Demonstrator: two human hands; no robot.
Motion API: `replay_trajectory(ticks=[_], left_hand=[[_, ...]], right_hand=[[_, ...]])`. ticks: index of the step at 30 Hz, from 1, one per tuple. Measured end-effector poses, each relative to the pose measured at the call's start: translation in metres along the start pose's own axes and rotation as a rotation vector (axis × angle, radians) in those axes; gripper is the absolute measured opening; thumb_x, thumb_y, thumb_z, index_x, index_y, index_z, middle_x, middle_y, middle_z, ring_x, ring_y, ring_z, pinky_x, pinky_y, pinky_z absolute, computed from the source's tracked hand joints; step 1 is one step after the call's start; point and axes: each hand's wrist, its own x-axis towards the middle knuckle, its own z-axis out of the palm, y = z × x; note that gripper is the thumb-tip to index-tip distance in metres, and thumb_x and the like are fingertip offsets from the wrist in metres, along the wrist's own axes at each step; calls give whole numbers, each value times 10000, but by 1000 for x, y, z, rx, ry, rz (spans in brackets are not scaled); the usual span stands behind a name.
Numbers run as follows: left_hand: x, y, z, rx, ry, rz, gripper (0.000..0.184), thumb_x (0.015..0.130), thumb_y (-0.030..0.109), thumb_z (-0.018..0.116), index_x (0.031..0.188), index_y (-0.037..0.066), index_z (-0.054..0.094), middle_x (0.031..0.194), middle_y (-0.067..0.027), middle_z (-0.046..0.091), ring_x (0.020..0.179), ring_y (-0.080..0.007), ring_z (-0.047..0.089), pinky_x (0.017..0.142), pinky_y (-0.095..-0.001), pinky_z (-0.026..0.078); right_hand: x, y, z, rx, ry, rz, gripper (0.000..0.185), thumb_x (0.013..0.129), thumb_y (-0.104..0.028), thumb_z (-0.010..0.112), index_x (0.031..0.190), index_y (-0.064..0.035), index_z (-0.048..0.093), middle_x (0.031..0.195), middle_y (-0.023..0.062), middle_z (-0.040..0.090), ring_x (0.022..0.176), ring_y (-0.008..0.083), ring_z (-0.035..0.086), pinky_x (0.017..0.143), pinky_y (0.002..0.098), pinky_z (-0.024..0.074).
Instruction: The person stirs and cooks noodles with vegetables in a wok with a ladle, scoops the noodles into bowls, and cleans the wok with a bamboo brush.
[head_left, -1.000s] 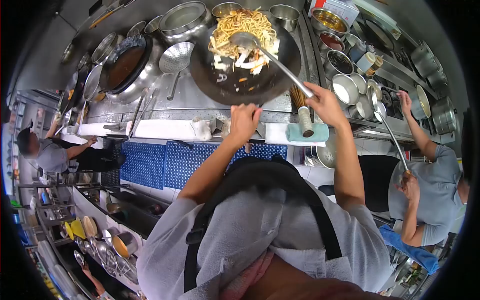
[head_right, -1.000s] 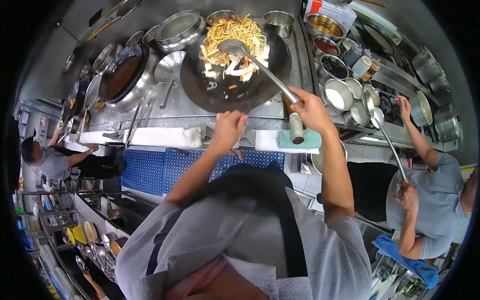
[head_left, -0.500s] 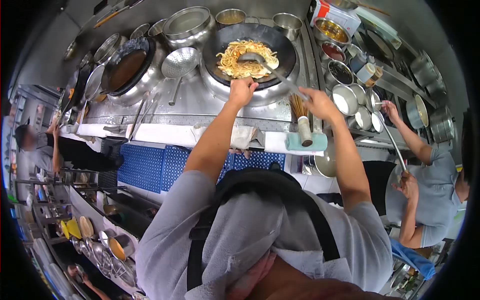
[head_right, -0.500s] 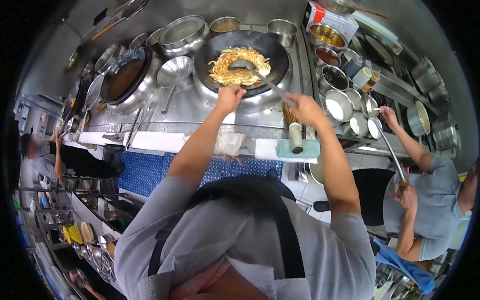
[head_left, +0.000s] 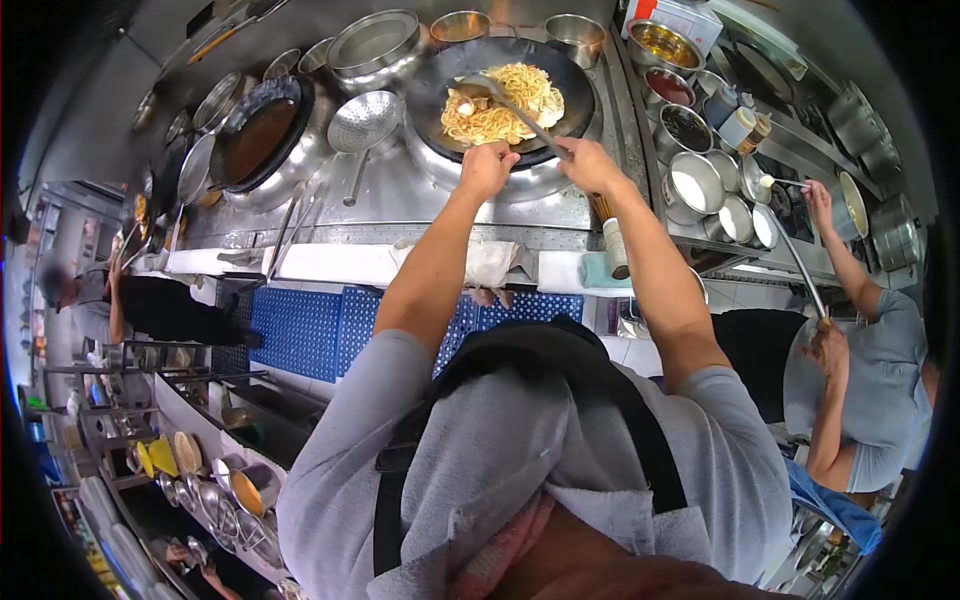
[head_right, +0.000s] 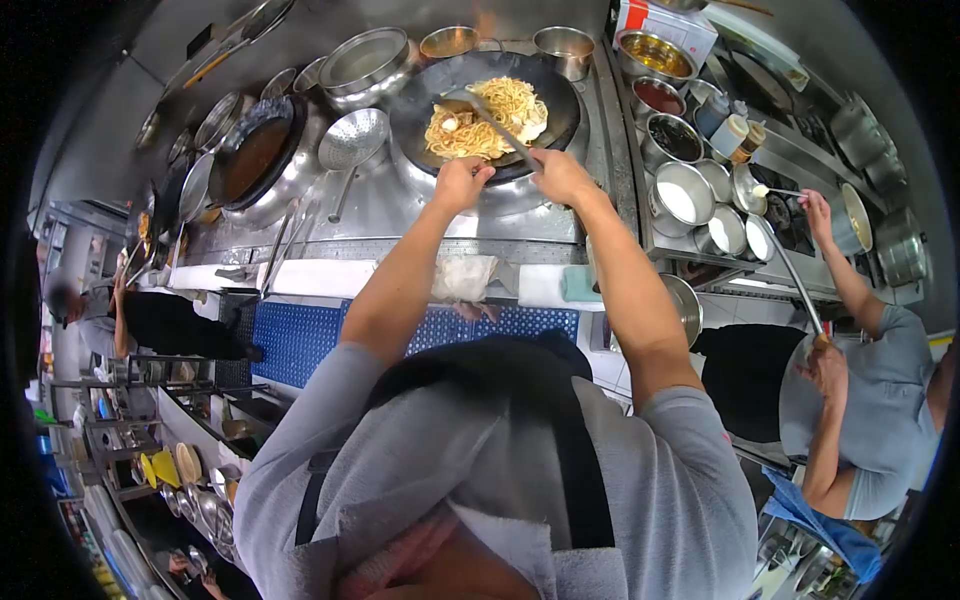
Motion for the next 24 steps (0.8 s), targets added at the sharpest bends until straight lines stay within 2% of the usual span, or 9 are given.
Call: replay_trajectory(ticks=[4,8,9,10,12,14,15,19,24], left_hand=[[3,24,-21,5,84,94,269,904,331,776,936,64,788,841,-186,743,817,-391,716,767,-471,544],[-13,19,-1,8,115,-19,247,894,298,773,853,55,753,777,-200,722,735,-395,711,707,-487,545],[-25,24,2,4,215,109,231,883,277,771,848,49,752,758,-192,721,716,-396,712,691,-493,550],[-44,44,-3,-26,132,-24,232,908,284,725,831,69,763,817,-157,747,784,-376,710,767,-524,510],[-87,62,-4,11,292,216,189,890,275,706,772,135,755,760,-99,739,734,-315,698,787,-487,435],[-97,73,-15,30,273,204,195,866,307,730,784,131,752,731,-96,704,783,-309,694,764,-488,447],[-87,92,-44,44,223,193,228,856,337,735,781,123,750,714,-109,693,765,-324,686,776,-500,468],[-12,54,-19,18,183,60,235,858,314,721,785,93,757,732,-147,710,781,-364,690,841,-487,450],[-73,28,30,-12,270,78,247,900,314,701,756,113,709,729,-96,692,806,-321,662,871,-482,403]], right_hand=[[-49,2,-62,-94,-140,-247,539,903,-147,704,1427,-60,616,1165,255,729,1074,347,721,952,415,548],[-66,-19,-82,-32,-205,61,537,915,-118,700,1445,-99,617,921,206,730,825,259,703,811,415,538],[-63,-29,-78,-97,-184,66,547,903,-149,719,1417,-4,602,1206,284,710,1128,425,689,991,443,517],[-53,-11,-63,-91,-126,-12,541,906,-146,709,1417,-6,602,1246,298,686,1160,447,659,1015,443,505],[-60,-1,-61,51,-36,-160,511,949,-179,679,1418,9,598,1307,269,682,1241,363,652,1069,394,468],[-86,-37,-105,201,-281,91,509,998,-169,623,1488,-41,570,960,64,737,607,88,586,534,268,472],[-94,-8,-114,335,-265,-18,529,1000,-152,606,1521,-80,547,778,-22,649,446,22,405,396,231,293],[-119,34,-152,423,-389,109,540,1020,-115,579,1553,-86,495,793,1,607,411,55,458,339,218,340],[-80,38,-54,303,-216,19,594,999,-87,651,1570,-126,491,704,-53,492,484,30,401,422,226,310]])
